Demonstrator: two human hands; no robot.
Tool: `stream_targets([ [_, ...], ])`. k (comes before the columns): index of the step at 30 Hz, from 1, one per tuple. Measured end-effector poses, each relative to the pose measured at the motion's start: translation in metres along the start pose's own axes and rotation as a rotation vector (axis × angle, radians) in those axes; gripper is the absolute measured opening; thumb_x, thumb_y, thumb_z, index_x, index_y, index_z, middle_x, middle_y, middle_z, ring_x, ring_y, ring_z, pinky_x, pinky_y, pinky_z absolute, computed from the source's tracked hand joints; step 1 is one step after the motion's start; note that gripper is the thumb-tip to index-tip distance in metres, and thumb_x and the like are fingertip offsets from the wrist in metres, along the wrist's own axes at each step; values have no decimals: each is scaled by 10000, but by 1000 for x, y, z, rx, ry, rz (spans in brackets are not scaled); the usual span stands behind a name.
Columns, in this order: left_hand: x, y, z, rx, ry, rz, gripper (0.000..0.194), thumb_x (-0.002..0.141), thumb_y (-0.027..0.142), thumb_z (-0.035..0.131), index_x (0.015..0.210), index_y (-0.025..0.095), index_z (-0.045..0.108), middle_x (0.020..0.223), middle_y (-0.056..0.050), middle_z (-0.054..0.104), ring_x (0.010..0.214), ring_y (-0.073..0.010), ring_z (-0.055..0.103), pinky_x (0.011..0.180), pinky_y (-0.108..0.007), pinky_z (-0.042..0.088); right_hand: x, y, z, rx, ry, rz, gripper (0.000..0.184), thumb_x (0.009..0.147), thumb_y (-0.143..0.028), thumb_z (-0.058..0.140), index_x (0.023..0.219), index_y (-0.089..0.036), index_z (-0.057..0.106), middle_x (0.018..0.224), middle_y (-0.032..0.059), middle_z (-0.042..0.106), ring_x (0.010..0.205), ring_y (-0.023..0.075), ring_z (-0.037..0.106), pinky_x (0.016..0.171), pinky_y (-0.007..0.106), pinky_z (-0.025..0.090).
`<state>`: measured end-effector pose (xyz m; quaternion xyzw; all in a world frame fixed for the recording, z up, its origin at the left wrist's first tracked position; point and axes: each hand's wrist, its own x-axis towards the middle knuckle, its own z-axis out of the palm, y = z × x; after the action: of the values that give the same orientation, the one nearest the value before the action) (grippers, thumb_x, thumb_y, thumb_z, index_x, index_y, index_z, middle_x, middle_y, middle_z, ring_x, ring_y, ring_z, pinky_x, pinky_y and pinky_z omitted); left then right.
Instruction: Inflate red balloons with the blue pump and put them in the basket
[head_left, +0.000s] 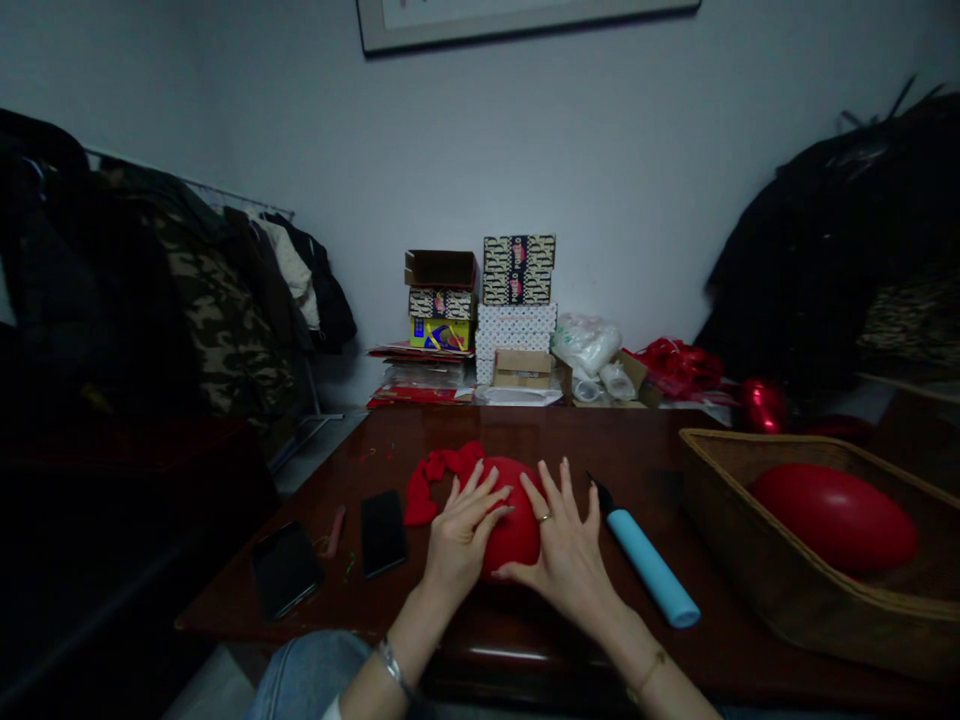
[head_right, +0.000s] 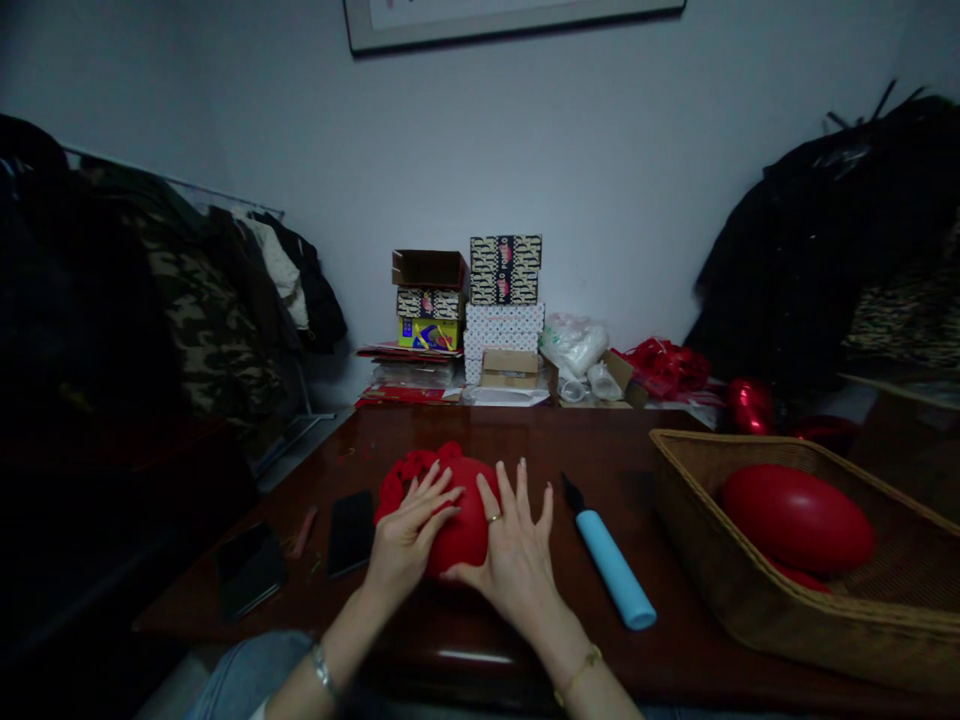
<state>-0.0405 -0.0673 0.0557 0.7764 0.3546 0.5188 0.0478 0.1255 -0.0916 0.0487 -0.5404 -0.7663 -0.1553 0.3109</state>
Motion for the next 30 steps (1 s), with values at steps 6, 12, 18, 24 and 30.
stream_targets([
  [6,10,10,17,88,0,124,298,849,191,527,1128,259,607,1191,-74,598,1174,-238,483,1008,-540,334,0,12,-14,-166,58,35,1061,539,-595,709,1393,-178,235,1488,160,107,1343,380,-17,1006,639,43],
  [12,23,26,40,93,10,196,288,844,182,533,1110,258,614,1146,-68,627,1130,-236,525,996,-536,353,-3,34,-26,-254,93,82,1035,545,-558,724,1389,-189,252,1491,159,79,1340,393,-10,1000,640,48],
  [18,36,43,63,50,26,255,295,841,172,536,1112,261,614,1116,-63,644,1118,-237,535,1003,-542,339,-10,60,-39,-267,114,128,1014,582,-627,659,1398,-199,236,1495,154,60,1338,396,-13,994,642,44],
  [24,48,58,88,-16,17,288,293,852,177,523,1120,258,607,1122,-68,642,1136,-239,521,1014,-555,313,-15,81,-60,-321,103,177,961,635,-583,641,1405,-199,214,1496,155,50,1339,390,-24,989,642,53],
  [30,62,80,112,-65,-11,314,281,855,193,518,1109,260,616,1125,-65,639,1162,-241,497,1026,-549,300,-23,107,-79,-388,117,217,950,646,-551,641,1410,-210,189,1498,145,39,1339,389,-32,984,645,50],
])
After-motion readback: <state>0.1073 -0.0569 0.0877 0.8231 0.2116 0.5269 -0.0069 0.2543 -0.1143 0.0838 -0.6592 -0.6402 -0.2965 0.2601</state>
